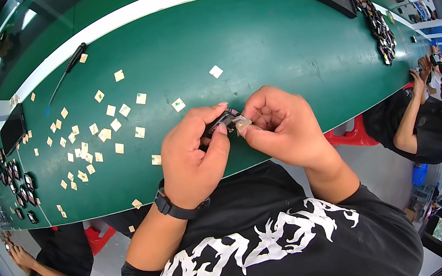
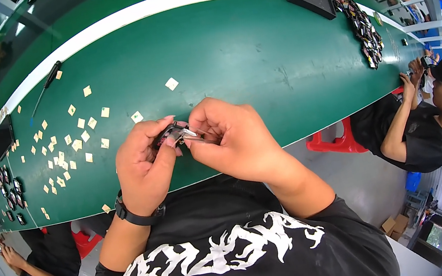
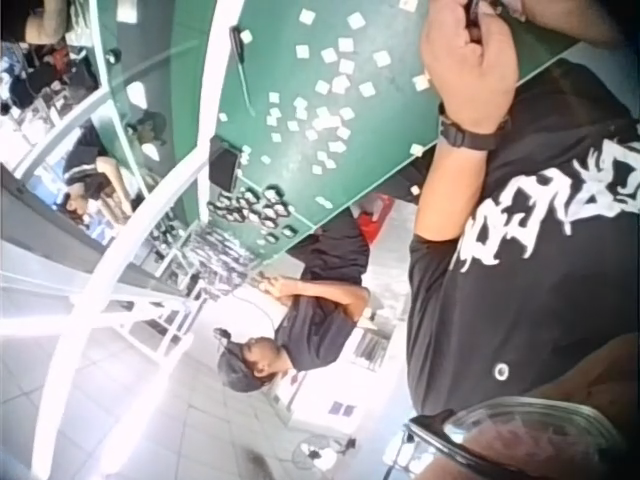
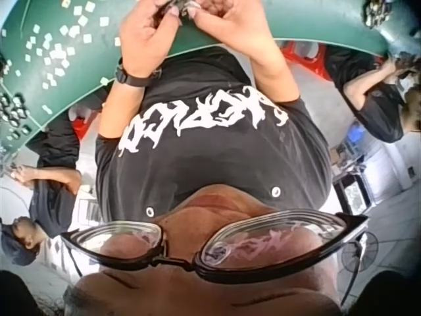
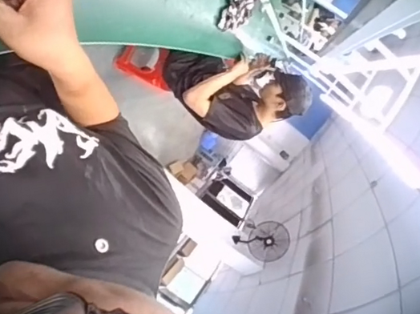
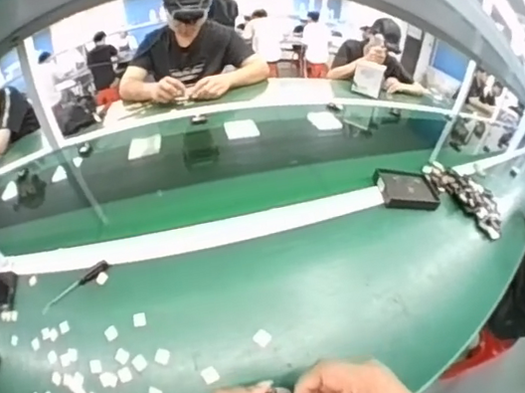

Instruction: Assembling components of a small electronic device using tweezers and adhesive stickers on a factory production line.

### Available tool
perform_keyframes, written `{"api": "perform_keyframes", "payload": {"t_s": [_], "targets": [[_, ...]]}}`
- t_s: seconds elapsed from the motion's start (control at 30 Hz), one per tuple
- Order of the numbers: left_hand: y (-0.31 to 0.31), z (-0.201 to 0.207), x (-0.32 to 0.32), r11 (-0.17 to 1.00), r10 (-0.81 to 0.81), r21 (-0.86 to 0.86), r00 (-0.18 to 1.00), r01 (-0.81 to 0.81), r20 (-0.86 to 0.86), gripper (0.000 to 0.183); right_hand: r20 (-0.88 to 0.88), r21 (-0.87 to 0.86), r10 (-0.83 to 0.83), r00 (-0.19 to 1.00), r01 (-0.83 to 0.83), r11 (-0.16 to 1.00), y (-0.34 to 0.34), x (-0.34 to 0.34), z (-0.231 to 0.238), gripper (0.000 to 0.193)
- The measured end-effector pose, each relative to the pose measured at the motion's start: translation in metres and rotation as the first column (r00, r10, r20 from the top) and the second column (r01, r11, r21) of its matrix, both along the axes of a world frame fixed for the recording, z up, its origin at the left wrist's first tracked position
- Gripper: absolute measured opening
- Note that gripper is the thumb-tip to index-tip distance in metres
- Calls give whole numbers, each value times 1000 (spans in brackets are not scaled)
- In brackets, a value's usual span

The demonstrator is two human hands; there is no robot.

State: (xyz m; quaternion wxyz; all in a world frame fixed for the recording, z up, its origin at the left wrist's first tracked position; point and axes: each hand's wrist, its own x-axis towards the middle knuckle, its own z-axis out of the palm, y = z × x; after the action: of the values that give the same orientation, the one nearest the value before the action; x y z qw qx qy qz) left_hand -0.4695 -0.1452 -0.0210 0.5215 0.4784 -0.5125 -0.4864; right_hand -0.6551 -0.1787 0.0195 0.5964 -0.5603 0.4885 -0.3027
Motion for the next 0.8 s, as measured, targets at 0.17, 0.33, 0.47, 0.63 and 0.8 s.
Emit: {"api": "perform_keyframes", "payload": {"t_s": [0.17, 0.33, 0.47, 0.63, 0.8], "targets": [[2, -1, 6, 994, -102, 39, 995, 101, 1, 29, -136, -95, 19, 990, -33, 995, 0, 1, 4, 15], [3, -2, 6, 991, -112, 67, 994, 113, -16, 30, -161, -197, -17, 987, -15, 980, 2, 1, 1, 10], [1, 4, 5, 987, -126, 106, 991, 121, 40, 29, -86, -223, -100, 991, 79, 972, 2, 5, -5, 9], [2, 4, 6, 987, -140, 87, 990, 136, 32, 30, -116, -264, -98, 988, 64, 962, 3, 7, -1, 9], [-1, 5, 6, 980, -189, 62, 982, 190, -24, 34, -97, -327, -133, 986, 94, 940, 6, 8, -7, 10]]}}
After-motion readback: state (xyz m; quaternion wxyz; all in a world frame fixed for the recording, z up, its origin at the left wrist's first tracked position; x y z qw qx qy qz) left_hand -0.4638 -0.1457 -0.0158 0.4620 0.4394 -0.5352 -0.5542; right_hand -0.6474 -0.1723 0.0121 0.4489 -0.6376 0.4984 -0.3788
